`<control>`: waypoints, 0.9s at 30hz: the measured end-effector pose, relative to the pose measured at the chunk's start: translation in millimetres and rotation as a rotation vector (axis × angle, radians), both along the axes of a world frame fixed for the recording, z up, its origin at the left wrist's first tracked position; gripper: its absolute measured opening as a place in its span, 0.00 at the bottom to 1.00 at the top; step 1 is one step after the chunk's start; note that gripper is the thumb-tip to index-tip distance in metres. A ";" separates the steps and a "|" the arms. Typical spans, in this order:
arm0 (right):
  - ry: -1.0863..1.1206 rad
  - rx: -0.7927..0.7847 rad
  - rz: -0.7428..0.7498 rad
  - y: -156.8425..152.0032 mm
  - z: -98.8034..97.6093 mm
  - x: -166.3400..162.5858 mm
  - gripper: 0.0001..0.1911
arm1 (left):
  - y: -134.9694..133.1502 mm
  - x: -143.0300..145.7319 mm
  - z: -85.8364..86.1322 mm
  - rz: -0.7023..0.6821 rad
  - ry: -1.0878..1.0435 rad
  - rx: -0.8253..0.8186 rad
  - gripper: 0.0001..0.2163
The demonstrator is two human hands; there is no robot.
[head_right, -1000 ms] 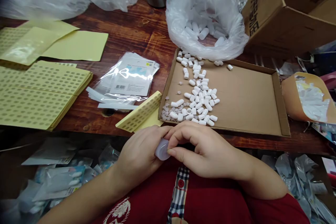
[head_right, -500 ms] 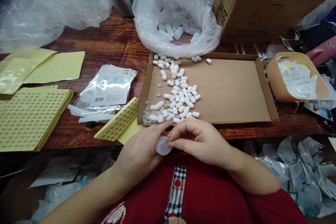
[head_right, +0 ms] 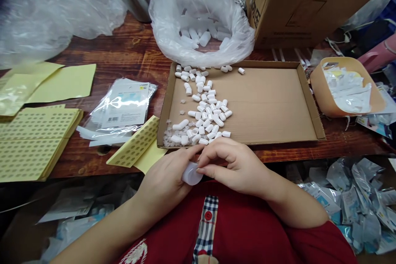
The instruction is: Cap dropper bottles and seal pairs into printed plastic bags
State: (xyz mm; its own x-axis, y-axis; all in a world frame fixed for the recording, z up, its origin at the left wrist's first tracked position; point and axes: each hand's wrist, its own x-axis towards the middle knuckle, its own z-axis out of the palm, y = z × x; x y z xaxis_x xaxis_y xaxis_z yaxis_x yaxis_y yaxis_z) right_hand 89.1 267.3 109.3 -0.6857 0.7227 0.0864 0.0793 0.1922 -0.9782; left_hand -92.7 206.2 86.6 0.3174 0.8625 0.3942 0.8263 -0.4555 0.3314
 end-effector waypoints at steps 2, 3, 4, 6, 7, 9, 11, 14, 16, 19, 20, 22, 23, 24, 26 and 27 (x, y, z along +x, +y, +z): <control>-0.024 0.089 0.010 -0.5 1.9 -0.2 0.01 | -0.3 -0.3 0.5 0.002 -0.003 -0.013 0.13; -0.036 0.114 0.017 -1.1 2.9 -0.1 0.02 | -0.4 -0.5 0.7 0.004 -0.008 -0.035 0.13; -0.048 0.131 0.026 -1.8 4.0 0.2 0.02 | -0.4 -0.7 0.8 0.006 -0.015 -0.061 0.13; -0.070 0.141 0.050 -3.3 6.4 1.2 0.02 | -0.1 -1.1 0.5 0.014 -0.038 -0.090 0.13; -0.079 0.137 0.059 -3.8 7.7 1.8 0.03 | 0.2 -1.3 0.1 0.020 -0.050 -0.091 0.13; -0.097 0.122 0.073 -4.3 10.4 2.6 0.03 | 0.9 -1.6 -0.7 0.026 -0.066 -0.085 0.13; -0.119 0.118 0.085 -4.3 12.6 2.5 0.03 | 1.5 -1.6 -1.1 0.023 -0.074 -0.102 0.13; -0.143 0.134 0.102 -4.4 14.3 0.7 0.03 | 1.8 -1.1 -0.6 0.008 -0.078 -0.145 0.13; -0.146 0.147 0.103 -4.7 14.2 -0.9 0.04 | 1.4 -0.7 -0.1 0.000 -0.076 -0.147 0.14; -0.133 0.167 0.092 -5.4 12.3 -2.3 0.04 | 0.1 -0.6 0.0 -0.001 -0.068 -0.132 0.14; -0.122 0.170 0.085 -5.7 11.2 -2.4 0.05 | -0.3 -0.8 -0.1 0.000 -0.068 -0.121 0.14; -0.087 0.130 0.055 -6.5 8.0 -2.7 0.04 | -1.2 -1.4 -0.3 0.004 -0.064 -0.095 0.14; -0.060 0.066 0.034 -7.2 6.0 -3.2 0.03 | -1.5 -1.6 -0.4 0.002 -0.062 -0.077 0.15; -0.021 -0.030 0.012 -8.1 3.8 -4.0 0.03 | -1.8 -1.9 -0.3 -0.003 -0.061 -0.059 0.15; 0.084 -0.283 -0.018 -10.4 -0.8 -6.6 0.06 | -2.3 -2.1 -0.4 -0.008 -0.050 -0.014 0.16; 0.138 -0.405 -0.024 -11.7 -3.1 -8.5 0.06 | -2.7 -2.0 -0.6 -0.003 -0.036 0.010 0.16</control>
State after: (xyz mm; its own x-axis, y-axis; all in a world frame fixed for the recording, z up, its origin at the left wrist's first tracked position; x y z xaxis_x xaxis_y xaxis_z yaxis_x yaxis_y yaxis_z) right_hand 80.7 255.6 106.2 -0.6699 0.7330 -0.1180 -0.0578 -0.2099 -0.9760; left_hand -94.7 203.4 86.0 0.3051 0.8575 0.4142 0.8125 -0.4613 0.3564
